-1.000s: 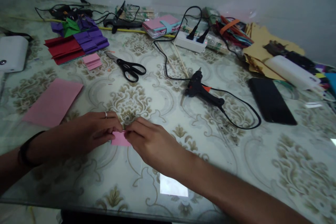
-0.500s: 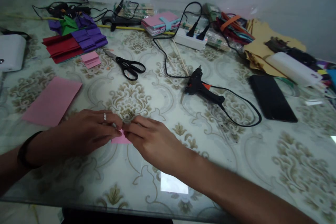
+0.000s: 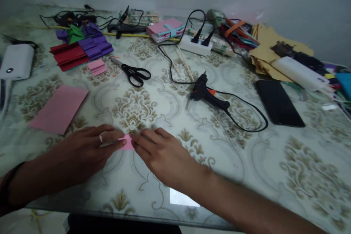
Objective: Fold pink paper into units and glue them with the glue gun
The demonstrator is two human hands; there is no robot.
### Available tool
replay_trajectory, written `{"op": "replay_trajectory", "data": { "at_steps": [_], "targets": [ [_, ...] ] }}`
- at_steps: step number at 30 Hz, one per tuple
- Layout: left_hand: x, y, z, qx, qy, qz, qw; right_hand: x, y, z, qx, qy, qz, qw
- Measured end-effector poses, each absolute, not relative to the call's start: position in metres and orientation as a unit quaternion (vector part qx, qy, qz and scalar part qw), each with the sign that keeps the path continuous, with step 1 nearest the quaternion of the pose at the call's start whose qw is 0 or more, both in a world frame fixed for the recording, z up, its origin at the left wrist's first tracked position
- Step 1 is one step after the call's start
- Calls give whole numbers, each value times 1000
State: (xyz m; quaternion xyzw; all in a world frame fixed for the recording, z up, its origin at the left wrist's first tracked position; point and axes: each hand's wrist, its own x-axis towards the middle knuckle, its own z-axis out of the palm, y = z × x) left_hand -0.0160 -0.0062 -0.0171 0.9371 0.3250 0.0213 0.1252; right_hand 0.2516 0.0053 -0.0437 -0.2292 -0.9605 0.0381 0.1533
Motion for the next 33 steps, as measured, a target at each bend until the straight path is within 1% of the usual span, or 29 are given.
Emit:
{"op": "replay_trajectory", "data": {
  "at_steps": [6,10,17,18,23,26,30,33],
  "targets": [
    [-19,-37,-26,929,370,6,29,247,-9,-42,-224,-963,-5,152],
    [-15,-40,-26,928,373,14,2,240,-14,-42,-228,-963,-26,145],
    [-24,-56,-32,913,400,62,55,239,-33,-50,-269,-954,-19,130],
    [-26,-59,-32,907,413,42,72,240,-35,-51,-273,-953,-14,127],
    [-31,-64,-33,905,414,61,80,247,-37,-55,-289,-949,18,123],
    [-31,-60,-33,897,421,94,97,248,-36,-57,-302,-941,49,143],
    [-20,-41,-24,866,457,155,132,243,-27,-51,-323,-919,113,195],
    [-8,-14,-15,871,455,99,156,240,-12,-44,-317,-916,143,200]
  ]
}}
